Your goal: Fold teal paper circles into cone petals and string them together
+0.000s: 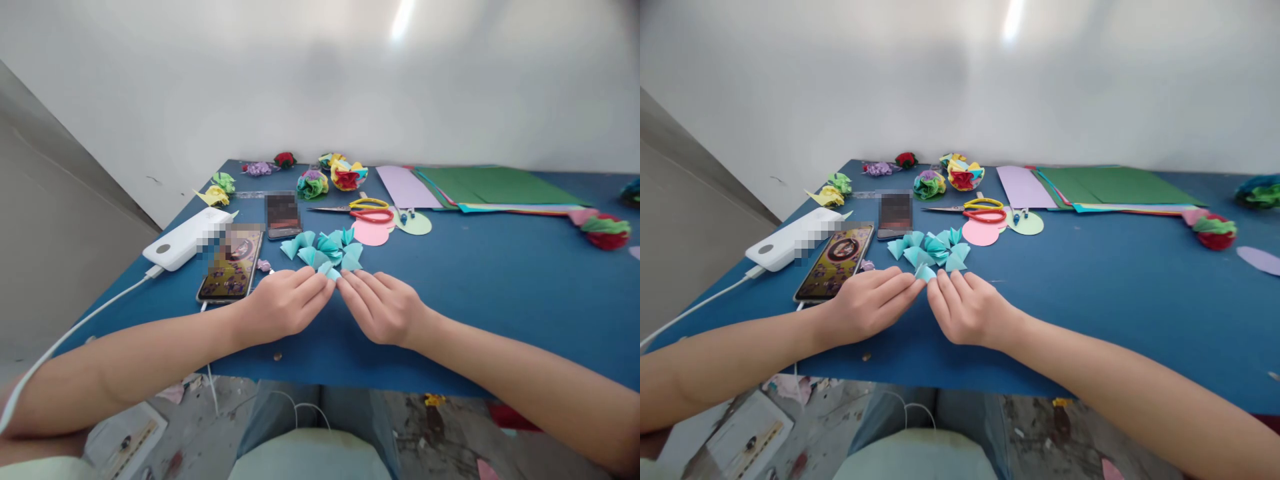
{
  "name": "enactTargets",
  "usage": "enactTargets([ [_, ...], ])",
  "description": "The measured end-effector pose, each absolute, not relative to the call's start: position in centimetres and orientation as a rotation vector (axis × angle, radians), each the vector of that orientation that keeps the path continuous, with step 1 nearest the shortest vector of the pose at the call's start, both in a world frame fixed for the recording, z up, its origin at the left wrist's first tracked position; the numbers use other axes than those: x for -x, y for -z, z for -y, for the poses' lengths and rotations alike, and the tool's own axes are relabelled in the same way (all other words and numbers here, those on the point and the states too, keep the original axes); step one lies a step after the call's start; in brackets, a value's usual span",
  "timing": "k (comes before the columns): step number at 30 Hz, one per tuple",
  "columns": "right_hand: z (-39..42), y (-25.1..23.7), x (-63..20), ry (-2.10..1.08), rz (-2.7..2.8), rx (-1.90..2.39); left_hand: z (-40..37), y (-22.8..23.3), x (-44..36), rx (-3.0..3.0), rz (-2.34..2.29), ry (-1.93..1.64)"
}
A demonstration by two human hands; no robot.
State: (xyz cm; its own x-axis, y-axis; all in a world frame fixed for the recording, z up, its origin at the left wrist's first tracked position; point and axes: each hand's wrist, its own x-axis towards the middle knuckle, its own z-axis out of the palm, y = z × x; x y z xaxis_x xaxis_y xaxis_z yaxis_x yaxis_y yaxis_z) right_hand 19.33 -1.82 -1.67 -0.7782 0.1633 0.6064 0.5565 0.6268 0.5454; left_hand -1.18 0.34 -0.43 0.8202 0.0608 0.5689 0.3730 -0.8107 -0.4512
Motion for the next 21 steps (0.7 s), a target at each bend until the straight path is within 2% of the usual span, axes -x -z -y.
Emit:
enactTargets([
  [21, 2.0, 2.6, -19.2, 1.243, 2.413, 0.526, 0.1, -0.5, 1.1, 2.357, 0.238, 0.589],
])
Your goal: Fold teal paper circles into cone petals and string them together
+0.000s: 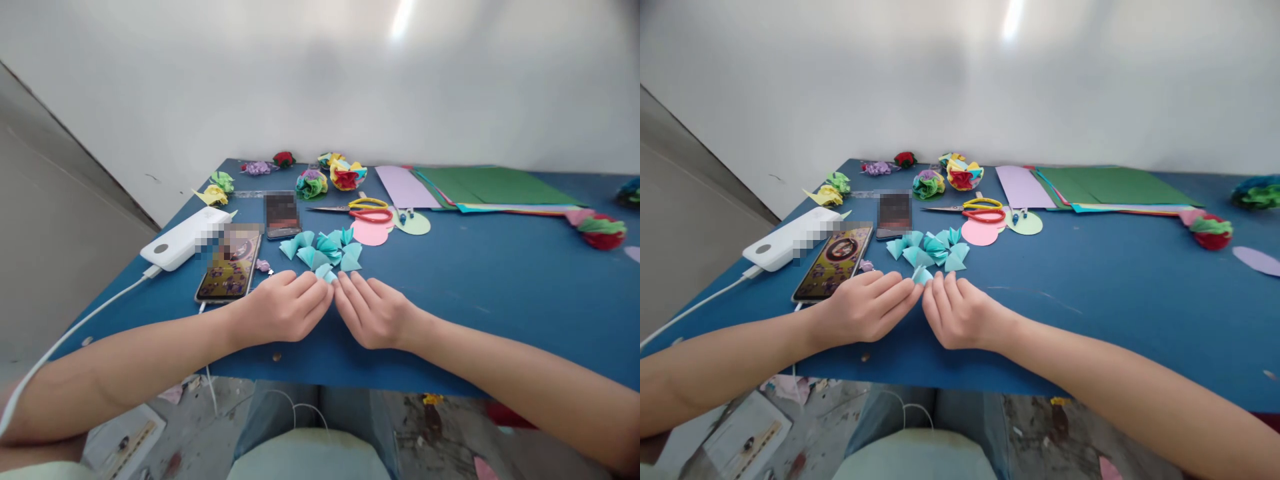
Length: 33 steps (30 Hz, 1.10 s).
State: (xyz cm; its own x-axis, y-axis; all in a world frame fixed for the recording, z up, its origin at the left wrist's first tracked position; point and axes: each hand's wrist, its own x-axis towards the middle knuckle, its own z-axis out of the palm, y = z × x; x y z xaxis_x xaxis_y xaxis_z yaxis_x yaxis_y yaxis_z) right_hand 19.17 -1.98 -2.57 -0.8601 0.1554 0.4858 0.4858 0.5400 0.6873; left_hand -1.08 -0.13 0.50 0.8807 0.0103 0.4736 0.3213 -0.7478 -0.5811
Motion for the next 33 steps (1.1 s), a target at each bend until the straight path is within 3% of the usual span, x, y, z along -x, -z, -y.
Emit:
enactTargets([
  [12, 2.4, 2.0, -19.5, 1.136, 2.421, 0.518, 0.0, 0.4, 1.4, 2.494, 0.269, 0.679],
  [33, 2.7, 2.3, -19.3, 1.258, 2.46, 0.556, -0.3, 0.3, 1.3, 2.514, 0.284, 0.672],
])
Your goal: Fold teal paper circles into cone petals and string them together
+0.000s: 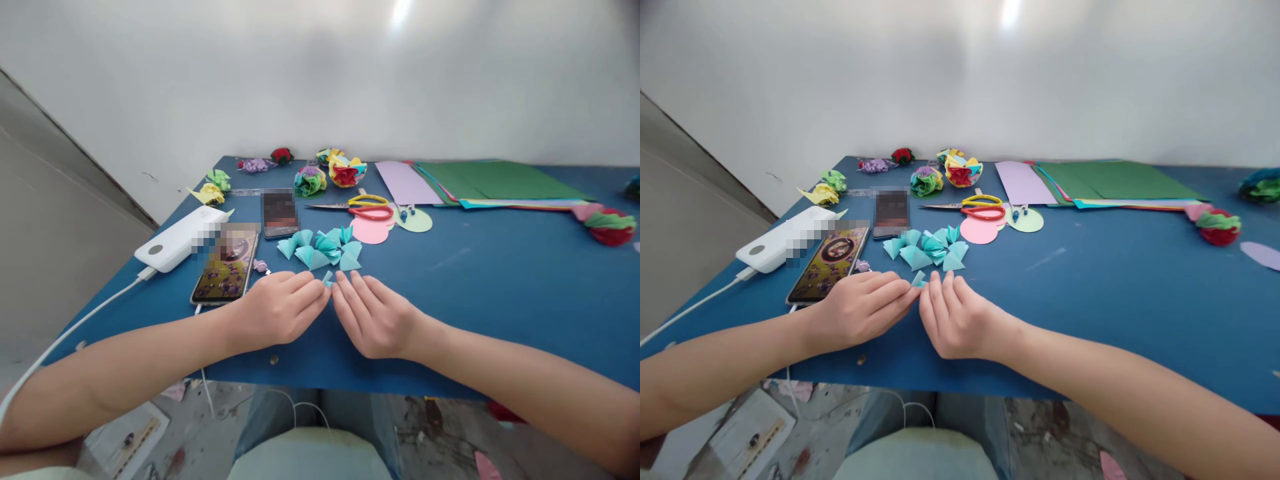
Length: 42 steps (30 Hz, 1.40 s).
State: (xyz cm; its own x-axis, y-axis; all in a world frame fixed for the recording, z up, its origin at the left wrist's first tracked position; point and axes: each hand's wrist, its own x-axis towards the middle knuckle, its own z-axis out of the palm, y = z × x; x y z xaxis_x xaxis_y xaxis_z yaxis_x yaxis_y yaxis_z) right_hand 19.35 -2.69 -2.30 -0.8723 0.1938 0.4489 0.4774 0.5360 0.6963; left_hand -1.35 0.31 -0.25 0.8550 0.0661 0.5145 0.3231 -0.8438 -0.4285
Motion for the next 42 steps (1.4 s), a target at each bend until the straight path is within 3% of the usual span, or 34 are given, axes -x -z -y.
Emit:
enactTargets([
  [15, 2.4, 1.7, -19.3, 1.077, 2.449, 0.601, -0.1, -0.1, 1.3, 2.509, 0.243, 0.663],
  [23, 2.5, 1.7, -19.8, 1.206, 2.463, 0.514, -0.1, 0.0, 1.3, 2.62, 0.319, 0.693],
  [42, 2.5, 1.4, -19.6, 1.175, 2.451, 0.603, 0.0, -0.2, 1.5, 2.62, 0.359, 0.802],
])
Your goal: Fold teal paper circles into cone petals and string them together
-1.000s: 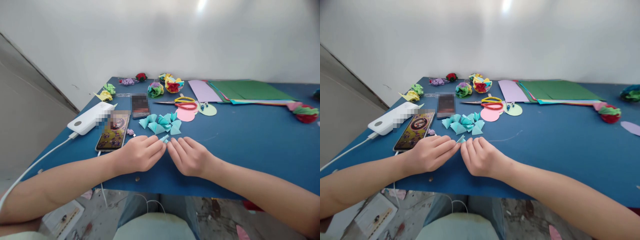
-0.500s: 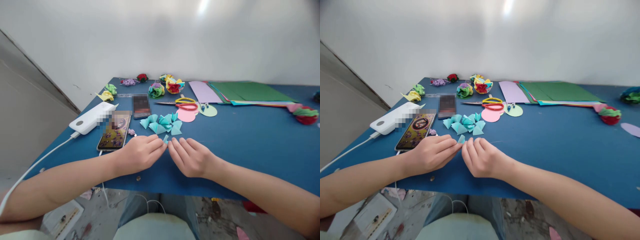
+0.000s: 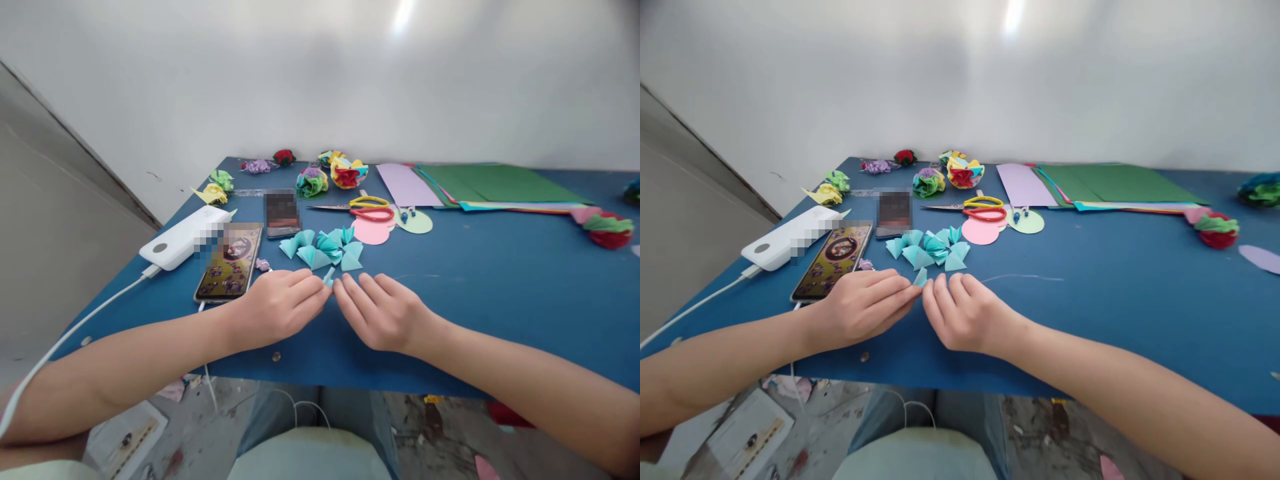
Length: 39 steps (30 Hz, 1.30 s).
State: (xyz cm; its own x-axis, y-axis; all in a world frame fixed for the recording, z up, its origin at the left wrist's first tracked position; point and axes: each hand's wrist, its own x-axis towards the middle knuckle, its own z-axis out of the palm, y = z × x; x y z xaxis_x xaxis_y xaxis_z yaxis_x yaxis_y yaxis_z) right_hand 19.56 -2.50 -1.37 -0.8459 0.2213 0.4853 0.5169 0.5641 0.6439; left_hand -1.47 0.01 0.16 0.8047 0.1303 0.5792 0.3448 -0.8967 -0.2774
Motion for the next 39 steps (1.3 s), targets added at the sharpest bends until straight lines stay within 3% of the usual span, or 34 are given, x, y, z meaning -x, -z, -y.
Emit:
enactTargets([
  [6, 2.7, 1.4, -19.6, 1.188, 2.433, 0.595, -0.1, -0.1, 1.4, 2.8, 0.566, 0.937],
  [15, 2.6, 1.5, -19.3, 1.126, 2.451, 0.629, -0.4, -0.4, 1.8, 2.495, 0.226, 0.744],
  [39, 2.5, 1.7, -19.5, 1.163, 2.473, 0.64, 0.1, -0.8, 1.3, 2.415, 0.238, 0.637],
])
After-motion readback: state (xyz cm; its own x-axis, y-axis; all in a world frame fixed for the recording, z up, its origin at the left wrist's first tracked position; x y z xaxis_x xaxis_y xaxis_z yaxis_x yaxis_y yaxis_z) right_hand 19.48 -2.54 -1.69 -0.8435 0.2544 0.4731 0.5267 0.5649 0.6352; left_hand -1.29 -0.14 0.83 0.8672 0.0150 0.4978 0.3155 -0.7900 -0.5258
